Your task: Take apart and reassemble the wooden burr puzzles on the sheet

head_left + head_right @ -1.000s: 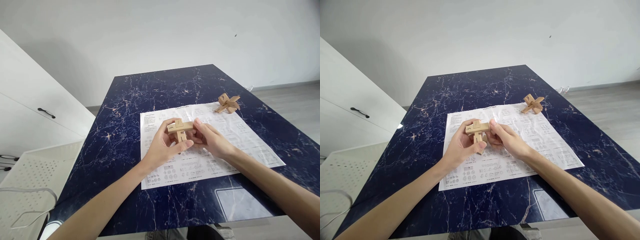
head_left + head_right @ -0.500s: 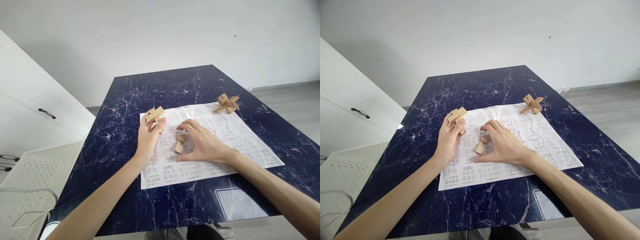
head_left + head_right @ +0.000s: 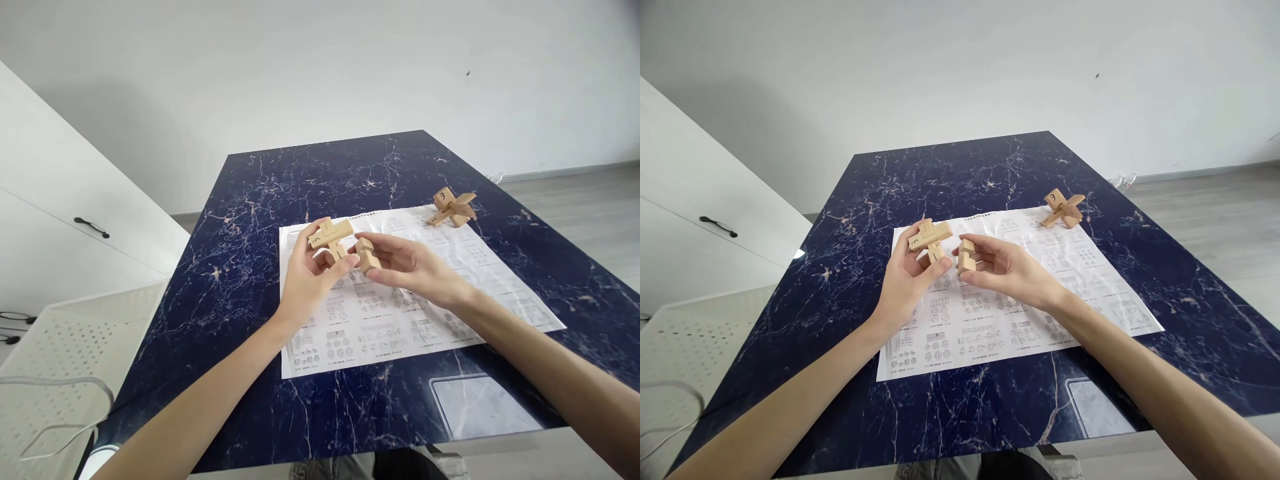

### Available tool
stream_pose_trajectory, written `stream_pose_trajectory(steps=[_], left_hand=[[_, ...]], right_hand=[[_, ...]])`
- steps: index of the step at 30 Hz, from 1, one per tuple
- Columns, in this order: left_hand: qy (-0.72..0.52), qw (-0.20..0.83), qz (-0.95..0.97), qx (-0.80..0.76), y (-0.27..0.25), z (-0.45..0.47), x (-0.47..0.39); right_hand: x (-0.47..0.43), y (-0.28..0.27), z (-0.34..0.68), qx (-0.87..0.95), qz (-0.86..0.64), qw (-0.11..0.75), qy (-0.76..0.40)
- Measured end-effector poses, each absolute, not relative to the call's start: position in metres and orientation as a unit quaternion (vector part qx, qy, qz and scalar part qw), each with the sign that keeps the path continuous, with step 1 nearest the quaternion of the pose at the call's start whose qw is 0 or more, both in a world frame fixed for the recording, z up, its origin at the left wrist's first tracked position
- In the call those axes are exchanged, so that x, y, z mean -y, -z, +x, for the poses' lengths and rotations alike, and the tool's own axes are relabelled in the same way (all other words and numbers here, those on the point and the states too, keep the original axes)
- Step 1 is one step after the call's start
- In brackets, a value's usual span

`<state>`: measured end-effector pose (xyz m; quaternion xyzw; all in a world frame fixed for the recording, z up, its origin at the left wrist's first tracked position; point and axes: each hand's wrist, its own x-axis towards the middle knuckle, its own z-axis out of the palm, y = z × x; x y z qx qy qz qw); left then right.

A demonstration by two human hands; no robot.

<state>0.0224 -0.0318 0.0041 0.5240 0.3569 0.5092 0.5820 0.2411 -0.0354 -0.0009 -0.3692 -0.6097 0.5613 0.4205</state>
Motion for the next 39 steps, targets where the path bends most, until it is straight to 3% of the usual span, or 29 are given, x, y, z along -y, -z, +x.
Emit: stream_pose_trajectory(steps=[7, 14, 39], left_hand=[[-0.485, 0.588, 0.548, -0.344, -0.0044, 0.0227, 0.0350], [-0.472, 0.562, 0.590, -0.335, 0.0005, 0.0222, 0.0354], [-0.435, 0.456, 0.688, -0.360, 0.0019, 0.0217, 0.0384]], right_hand=[[0.0311, 0.0000, 0.2509, 0.526, -0.366, 0.432, -0.635], [0.0306, -0.0004, 0.2479, 0.526, -0.262, 0.408, -0.699], [0.0335, 0.0016, 0.2482, 0.571, -0.307, 0.365, -0.668]])
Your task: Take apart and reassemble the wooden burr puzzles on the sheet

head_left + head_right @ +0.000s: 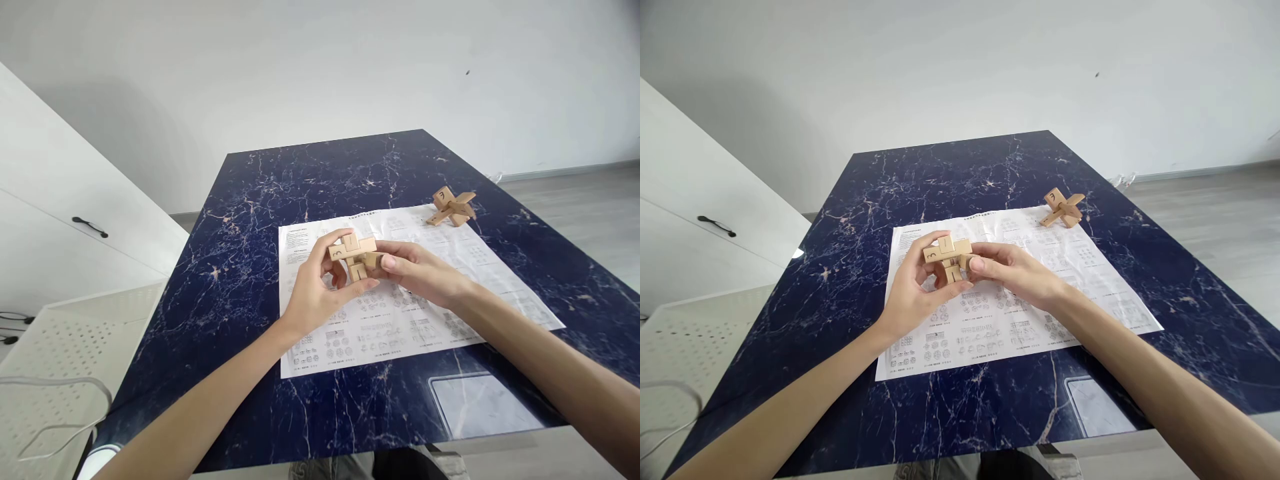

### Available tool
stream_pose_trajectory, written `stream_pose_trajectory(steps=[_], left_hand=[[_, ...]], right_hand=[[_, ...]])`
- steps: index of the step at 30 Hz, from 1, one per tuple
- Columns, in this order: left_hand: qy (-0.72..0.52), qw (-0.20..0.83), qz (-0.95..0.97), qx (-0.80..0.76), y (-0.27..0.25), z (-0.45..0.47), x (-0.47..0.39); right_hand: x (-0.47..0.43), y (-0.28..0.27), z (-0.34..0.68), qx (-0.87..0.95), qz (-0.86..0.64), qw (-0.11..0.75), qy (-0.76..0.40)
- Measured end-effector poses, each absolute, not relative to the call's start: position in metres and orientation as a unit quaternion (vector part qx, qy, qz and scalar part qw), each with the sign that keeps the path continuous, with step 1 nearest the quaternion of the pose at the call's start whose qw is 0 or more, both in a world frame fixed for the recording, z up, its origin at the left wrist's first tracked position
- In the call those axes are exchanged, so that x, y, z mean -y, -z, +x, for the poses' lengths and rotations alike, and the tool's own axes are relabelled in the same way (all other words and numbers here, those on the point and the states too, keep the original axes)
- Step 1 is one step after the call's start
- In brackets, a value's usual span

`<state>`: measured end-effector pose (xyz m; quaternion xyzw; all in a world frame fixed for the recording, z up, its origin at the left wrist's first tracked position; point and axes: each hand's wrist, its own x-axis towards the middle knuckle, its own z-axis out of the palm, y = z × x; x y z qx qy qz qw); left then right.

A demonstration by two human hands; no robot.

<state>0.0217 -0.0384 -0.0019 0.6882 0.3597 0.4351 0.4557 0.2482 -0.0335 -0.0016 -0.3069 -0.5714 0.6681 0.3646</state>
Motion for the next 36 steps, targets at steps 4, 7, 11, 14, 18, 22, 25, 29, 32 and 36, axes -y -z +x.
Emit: stream_pose_trajectory(steps=[4, 7, 11, 14, 18, 22, 25, 29, 32, 36], left_hand=[[-0.422, 0.442, 0.704, -0.362, 0.002, 0.021, 0.039], [-0.414, 0.437, 0.711, -0.364, 0.003, 0.021, 0.039], [-0.408, 0.432, 0.714, -0.372, 0.003, 0.021, 0.038], [-0.409, 0.428, 0.715, -0.372, 0.004, 0.021, 0.038], [-0.416, 0.423, 0.718, -0.365, 0.005, 0.021, 0.038], [-0.403, 0.410, 0.735, -0.361, 0.004, 0.021, 0.038], [-0.399, 0.398, 0.747, -0.354, 0.004, 0.022, 0.039], [-0.403, 0.380, 0.754, -0.352, 0.004, 0.023, 0.040], [-0.403, 0.371, 0.757, -0.354, 0.002, 0.023, 0.041], [-0.408, 0.343, 0.768, -0.353, 0.002, 0.023, 0.041]], right_hand=[[0.033, 0.004, 0.248, 0.577, -0.319, 0.370, -0.654], [0.033, 0.006, 0.249, 0.579, -0.325, 0.374, -0.648], [0.033, 0.005, 0.249, 0.591, -0.325, 0.368, -0.640], [0.034, 0.002, 0.249, 0.607, -0.327, 0.362, -0.628], [0.036, -0.003, 0.249, 0.628, -0.333, 0.352, -0.609], [0.037, -0.004, 0.248, 0.631, -0.338, 0.347, -0.606], [0.038, -0.003, 0.247, 0.629, -0.334, 0.342, -0.614], [0.038, -0.003, 0.245, 0.619, -0.315, 0.336, -0.636], [0.037, -0.004, 0.244, 0.625, -0.314, 0.337, -0.630], [0.037, -0.004, 0.242, 0.633, -0.335, 0.338, -0.611]])
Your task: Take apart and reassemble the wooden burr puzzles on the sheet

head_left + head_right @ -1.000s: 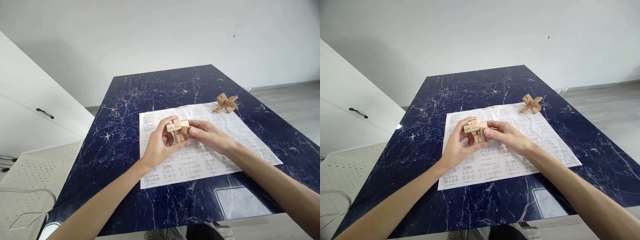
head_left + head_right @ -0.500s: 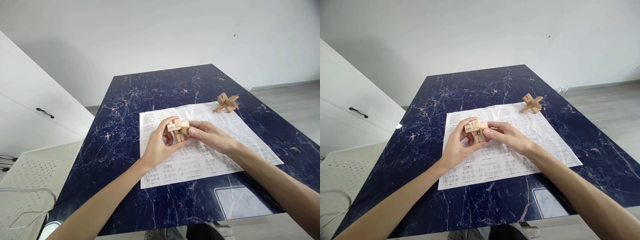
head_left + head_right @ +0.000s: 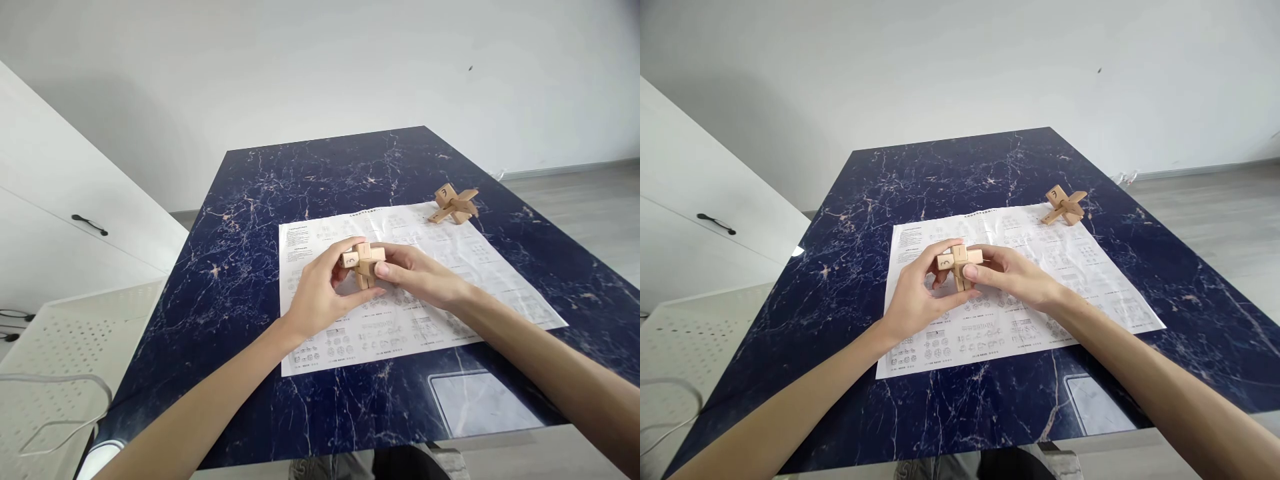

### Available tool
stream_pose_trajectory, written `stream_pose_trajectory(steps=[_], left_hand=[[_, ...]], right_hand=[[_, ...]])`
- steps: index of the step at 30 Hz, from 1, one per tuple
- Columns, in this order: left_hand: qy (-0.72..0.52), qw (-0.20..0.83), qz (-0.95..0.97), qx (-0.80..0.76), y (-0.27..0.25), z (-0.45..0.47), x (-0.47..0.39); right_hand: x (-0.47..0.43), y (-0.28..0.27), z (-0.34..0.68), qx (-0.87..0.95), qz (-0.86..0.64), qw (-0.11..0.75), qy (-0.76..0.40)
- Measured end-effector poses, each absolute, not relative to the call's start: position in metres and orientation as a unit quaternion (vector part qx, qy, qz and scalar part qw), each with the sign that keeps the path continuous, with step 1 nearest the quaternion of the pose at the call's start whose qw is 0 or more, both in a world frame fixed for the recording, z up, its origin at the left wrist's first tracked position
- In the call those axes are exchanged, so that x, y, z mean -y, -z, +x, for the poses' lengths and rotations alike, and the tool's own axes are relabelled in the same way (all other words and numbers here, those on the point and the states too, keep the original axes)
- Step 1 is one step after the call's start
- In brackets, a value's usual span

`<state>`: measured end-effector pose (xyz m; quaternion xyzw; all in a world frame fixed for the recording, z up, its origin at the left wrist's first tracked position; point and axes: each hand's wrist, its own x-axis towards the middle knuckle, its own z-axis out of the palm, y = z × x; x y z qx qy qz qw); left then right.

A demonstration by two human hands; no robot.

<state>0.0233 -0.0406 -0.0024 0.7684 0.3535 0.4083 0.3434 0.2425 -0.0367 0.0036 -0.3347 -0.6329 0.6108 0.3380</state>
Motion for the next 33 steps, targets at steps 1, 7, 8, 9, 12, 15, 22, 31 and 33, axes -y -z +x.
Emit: stream_pose_trajectory(steps=[1, 7, 8, 9, 12, 15, 22, 31, 33], left_hand=[[-0.408, 0.341, 0.769, -0.353, 0.003, 0.023, 0.041], [-0.411, 0.354, 0.761, -0.356, 0.004, 0.023, 0.040], [-0.413, 0.358, 0.758, -0.356, 0.003, 0.024, 0.040], [-0.415, 0.362, 0.755, -0.356, 0.003, 0.024, 0.040], [-0.423, 0.380, 0.737, -0.365, 0.003, 0.024, 0.039], [-0.422, 0.411, 0.714, -0.378, 0.002, 0.024, 0.039], [-0.406, 0.466, 0.693, -0.372, -0.003, 0.025, 0.041], [-0.417, 0.426, 0.718, -0.358, -0.006, 0.026, 0.045], [-0.416, 0.421, 0.724, -0.355, -0.007, 0.026, 0.046]], right_hand=[[0.037, -0.003, 0.242, 0.633, -0.338, 0.342, -0.607], [0.041, -0.003, 0.240, 0.651, -0.358, 0.367, -0.559], [0.042, -0.003, 0.239, 0.654, -0.365, 0.370, -0.550], [0.043, -0.003, 0.239, 0.653, -0.372, 0.375, -0.543], [0.044, 0.000, 0.238, 0.638, -0.382, 0.391, -0.542], [0.044, 0.005, 0.238, 0.655, -0.384, 0.397, -0.515], [0.043, 0.006, 0.238, 0.730, -0.434, 0.382, -0.364], [0.044, -0.003, 0.236, 0.776, -0.394, 0.395, -0.296], [0.045, -0.004, 0.236, 0.775, -0.390, 0.398, -0.298]])
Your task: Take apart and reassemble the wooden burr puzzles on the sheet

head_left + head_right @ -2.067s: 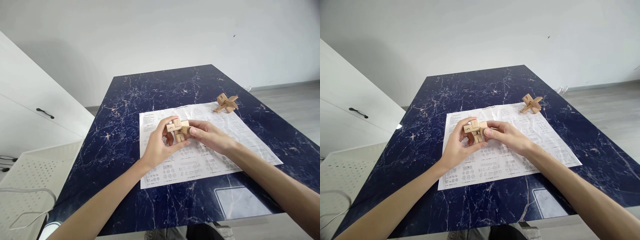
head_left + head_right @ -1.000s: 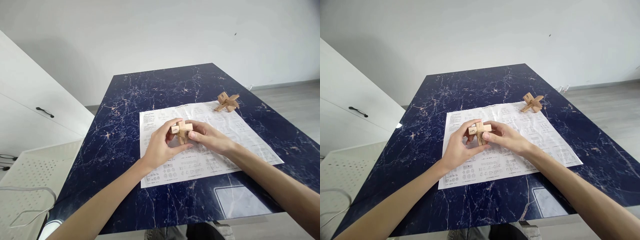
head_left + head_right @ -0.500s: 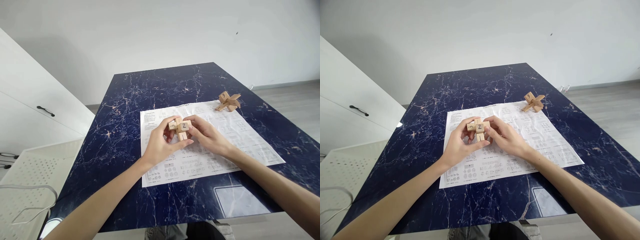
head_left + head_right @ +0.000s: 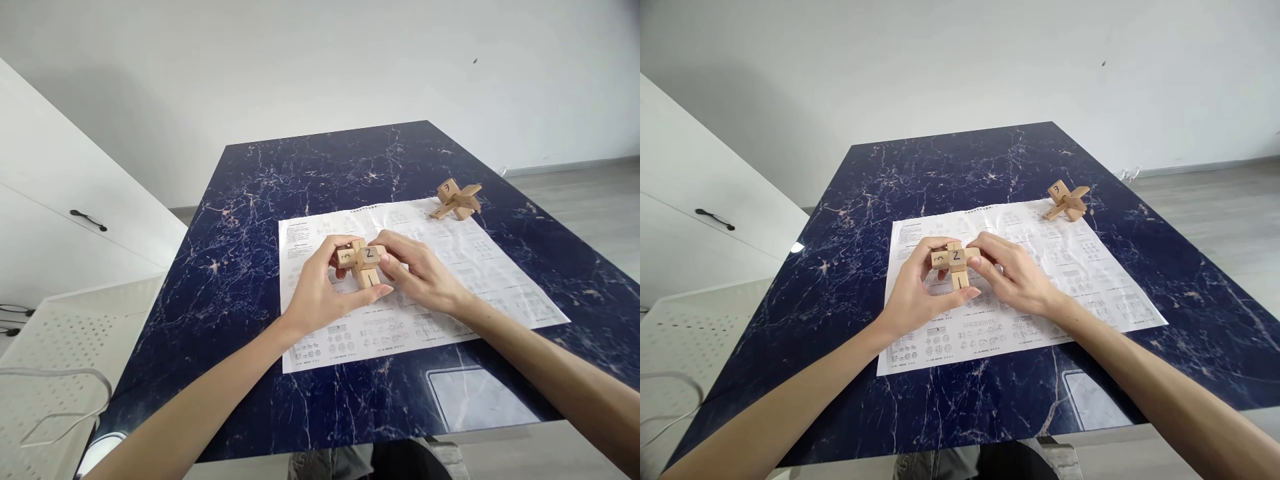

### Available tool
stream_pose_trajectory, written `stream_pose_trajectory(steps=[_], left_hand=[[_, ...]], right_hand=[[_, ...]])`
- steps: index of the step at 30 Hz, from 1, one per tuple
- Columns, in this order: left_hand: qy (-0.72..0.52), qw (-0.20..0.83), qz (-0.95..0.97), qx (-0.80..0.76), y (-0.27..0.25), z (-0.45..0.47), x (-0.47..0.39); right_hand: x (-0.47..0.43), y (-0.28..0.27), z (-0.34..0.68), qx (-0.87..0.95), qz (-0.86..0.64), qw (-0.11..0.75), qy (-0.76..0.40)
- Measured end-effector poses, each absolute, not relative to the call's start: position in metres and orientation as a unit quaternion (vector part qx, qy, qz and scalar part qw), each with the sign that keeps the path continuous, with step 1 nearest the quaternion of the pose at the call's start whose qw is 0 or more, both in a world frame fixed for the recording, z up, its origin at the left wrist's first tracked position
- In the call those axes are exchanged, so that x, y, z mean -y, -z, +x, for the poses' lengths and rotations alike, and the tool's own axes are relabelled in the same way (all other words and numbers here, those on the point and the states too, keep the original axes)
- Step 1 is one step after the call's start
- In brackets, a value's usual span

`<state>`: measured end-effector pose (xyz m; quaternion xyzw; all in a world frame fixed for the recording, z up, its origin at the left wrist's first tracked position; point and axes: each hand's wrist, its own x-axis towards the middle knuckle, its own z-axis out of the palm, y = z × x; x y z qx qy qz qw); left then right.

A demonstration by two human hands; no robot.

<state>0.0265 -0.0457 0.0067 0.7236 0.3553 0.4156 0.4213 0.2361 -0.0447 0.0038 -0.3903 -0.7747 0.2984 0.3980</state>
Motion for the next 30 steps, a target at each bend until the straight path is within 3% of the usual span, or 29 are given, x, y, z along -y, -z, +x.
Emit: stream_pose_trajectory(steps=[5, 14, 21, 30], left_hand=[[-0.428, 0.384, 0.750, -0.326, -0.006, 0.025, 0.043], [-0.434, 0.246, 0.818, -0.288, -0.001, 0.019, 0.036], [-0.461, 0.139, 0.843, -0.241, 0.001, 0.019, 0.037], [-0.456, 0.181, 0.823, -0.286, 0.002, 0.021, 0.039]], right_hand=[[0.047, -0.002, 0.236, 0.755, -0.384, 0.393, -0.357], [0.047, 0.004, 0.235, 0.626, -0.345, 0.346, -0.607], [0.043, 0.006, 0.242, 0.616, -0.303, 0.322, -0.652], [0.047, 0.003, 0.237, 0.544, -0.316, 0.342, -0.698]])
